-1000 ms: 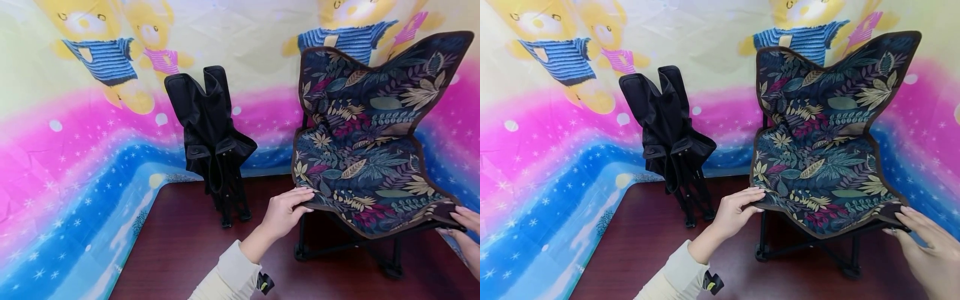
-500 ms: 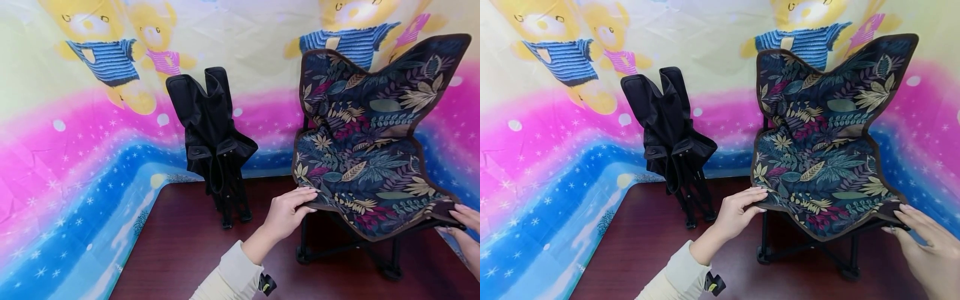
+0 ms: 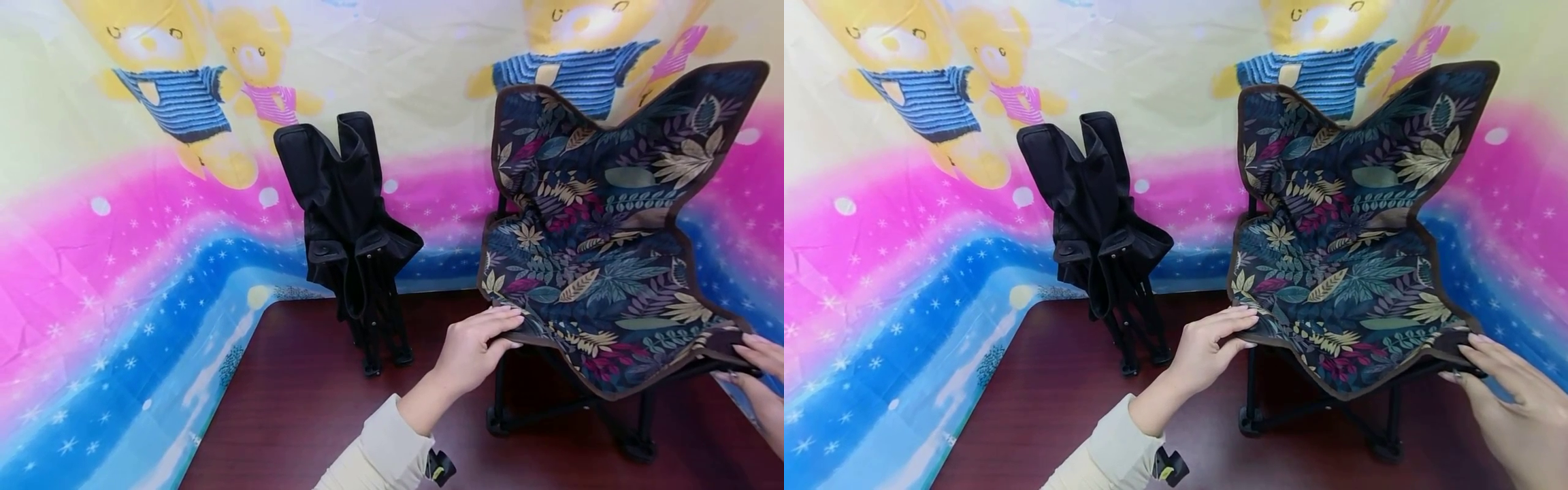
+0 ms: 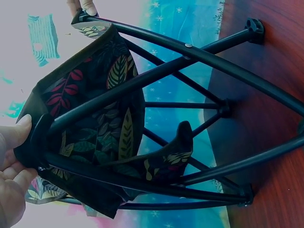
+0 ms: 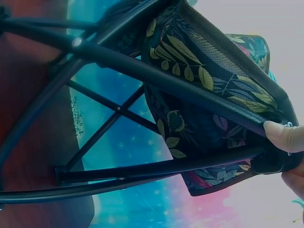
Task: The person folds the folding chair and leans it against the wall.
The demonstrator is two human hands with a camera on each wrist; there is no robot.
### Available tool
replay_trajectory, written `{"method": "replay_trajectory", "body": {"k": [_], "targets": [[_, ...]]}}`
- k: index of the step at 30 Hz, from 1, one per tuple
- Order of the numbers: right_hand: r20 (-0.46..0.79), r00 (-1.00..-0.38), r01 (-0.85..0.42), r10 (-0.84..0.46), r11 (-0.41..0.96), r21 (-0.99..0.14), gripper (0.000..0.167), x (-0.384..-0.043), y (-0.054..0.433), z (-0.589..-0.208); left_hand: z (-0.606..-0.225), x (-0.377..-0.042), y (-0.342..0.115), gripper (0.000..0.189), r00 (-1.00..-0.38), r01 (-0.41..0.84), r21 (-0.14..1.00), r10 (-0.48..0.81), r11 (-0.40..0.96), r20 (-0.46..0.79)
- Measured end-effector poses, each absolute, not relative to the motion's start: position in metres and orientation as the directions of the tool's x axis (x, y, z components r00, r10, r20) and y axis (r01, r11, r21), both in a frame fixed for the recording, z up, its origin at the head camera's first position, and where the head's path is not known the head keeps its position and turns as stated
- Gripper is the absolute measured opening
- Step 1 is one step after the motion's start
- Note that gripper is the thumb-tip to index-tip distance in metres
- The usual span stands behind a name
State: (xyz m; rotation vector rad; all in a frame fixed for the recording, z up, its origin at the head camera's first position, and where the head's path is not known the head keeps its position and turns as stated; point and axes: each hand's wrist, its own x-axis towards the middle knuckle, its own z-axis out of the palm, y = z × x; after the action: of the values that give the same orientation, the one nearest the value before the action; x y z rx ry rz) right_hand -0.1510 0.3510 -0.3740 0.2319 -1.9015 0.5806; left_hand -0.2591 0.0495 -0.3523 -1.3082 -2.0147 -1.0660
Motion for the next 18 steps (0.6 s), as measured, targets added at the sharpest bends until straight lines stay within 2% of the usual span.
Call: {"method": "replay_trajectory", "body": {"k": [11, 18], "targets": [[0.877, -0.468, -0.374, 0.105, 0.876, -0.305, 0.029, -0.147, 0.343, -0.367, -0.346, -0.256, 0.049, 0.028, -0.364, 0.930, 0.274, 0.519, 0.243, 0.774], [0.905, -0.412, -0.426, 0.106, 0.856, -0.294, 0.031, -0.152, 0.337, -0.364, -0.344, -0.257, 0.049, 0.028, -0.358, 0.932, 0.271, 0.509, 0.240, 0.783]]}}
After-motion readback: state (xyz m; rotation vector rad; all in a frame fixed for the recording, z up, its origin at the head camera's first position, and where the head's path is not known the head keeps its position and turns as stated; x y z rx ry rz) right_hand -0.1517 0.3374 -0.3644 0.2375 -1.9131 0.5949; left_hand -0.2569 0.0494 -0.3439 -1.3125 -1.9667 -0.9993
